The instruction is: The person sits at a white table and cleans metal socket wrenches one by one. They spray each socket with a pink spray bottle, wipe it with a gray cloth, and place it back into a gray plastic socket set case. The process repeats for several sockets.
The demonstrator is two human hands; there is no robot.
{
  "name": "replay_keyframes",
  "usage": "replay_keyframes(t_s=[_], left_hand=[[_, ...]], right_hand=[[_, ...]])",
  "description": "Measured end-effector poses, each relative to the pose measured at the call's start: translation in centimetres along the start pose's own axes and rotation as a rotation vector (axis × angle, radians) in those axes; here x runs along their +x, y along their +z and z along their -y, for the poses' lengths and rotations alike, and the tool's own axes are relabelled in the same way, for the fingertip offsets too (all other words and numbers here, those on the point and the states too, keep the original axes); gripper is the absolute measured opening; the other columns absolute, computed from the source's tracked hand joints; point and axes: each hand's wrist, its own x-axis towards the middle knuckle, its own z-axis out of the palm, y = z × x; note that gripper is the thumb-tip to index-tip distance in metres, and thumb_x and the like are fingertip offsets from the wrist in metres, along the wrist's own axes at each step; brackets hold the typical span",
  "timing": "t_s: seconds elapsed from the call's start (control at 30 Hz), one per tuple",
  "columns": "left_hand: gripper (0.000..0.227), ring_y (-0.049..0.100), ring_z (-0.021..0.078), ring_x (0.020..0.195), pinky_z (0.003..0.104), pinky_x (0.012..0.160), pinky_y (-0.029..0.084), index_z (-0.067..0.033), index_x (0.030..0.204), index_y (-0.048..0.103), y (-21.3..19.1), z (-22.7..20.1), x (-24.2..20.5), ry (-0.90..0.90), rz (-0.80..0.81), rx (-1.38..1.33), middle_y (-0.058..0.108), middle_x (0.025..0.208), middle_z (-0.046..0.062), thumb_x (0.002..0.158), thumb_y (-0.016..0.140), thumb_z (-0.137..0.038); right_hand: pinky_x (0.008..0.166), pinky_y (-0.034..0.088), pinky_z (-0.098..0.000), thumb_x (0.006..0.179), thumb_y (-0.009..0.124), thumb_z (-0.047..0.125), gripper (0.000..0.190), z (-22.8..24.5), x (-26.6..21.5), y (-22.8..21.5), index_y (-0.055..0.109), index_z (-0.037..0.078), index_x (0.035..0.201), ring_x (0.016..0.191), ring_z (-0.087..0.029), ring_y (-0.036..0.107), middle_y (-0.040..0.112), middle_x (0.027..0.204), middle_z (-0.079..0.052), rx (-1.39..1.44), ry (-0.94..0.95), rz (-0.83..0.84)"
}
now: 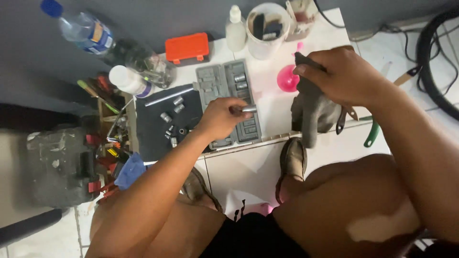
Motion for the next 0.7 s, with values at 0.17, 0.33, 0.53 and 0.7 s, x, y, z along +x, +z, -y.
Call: replay_keyframes(t_s=[0.17,0.33,0.53,0.7], left_hand=[[0.031,0.066,0.0254,0.091,0.045,0.077,0.054,-0.0163,0.117,0.071,2.8,6.8,2.1,-0.119,0.035,0.136,0.070,0.102,0.003,0.090,0.068,-0.032],[0.032,0.066,0.0322,0.106,0.046,0.087,0.055,-0.0208,0.117,0.073,6.7,8.8,2.9,-0.190,0.030,0.159,0.069,0.121,0.007,0.090,0.066,-0.036],[0.026,0.060,0.0295,0.106,0.044,0.102,0.040,-0.0137,0.103,0.078,10.8,12.2,3.3,0.288,-0.167,0.362,0.071,0.111,0.008,0.083,0.078,-0.029],[0.062,0.052,0.0373,0.118,0.044,0.107,0.033,-0.0129,0.129,0.065,9.5,12.1,3.3,0.208,-0.075,0.272,0.064,0.121,0.014,0.074,0.082,-0.036]], right_hand=[[0.064,0.036,-0.0410,0.109,0.046,0.041,0.052,-0.4,0.7,1.5,0.042,0.003,0.074,0.064,-0.027,0.050,0.051,0.065,-0.012,0.039,0.117,0.112],[0.066,0.037,-0.0421,0.108,0.047,0.044,0.054,0.2,0.7,1.2,0.042,0.003,0.073,0.067,-0.030,0.051,0.054,0.068,-0.015,0.032,0.173,0.189],[0.074,0.042,-0.0425,0.103,0.043,0.044,0.039,2.3,0.6,0.3,0.064,0.012,0.097,0.083,-0.030,0.058,0.063,0.082,-0.013,0.049,0.176,0.205],[0.075,0.042,-0.0424,0.105,0.045,0.047,0.042,2.5,1.1,0.7,0.062,0.009,0.097,0.084,-0.032,0.059,0.065,0.082,-0.014,0.023,0.174,0.210]])
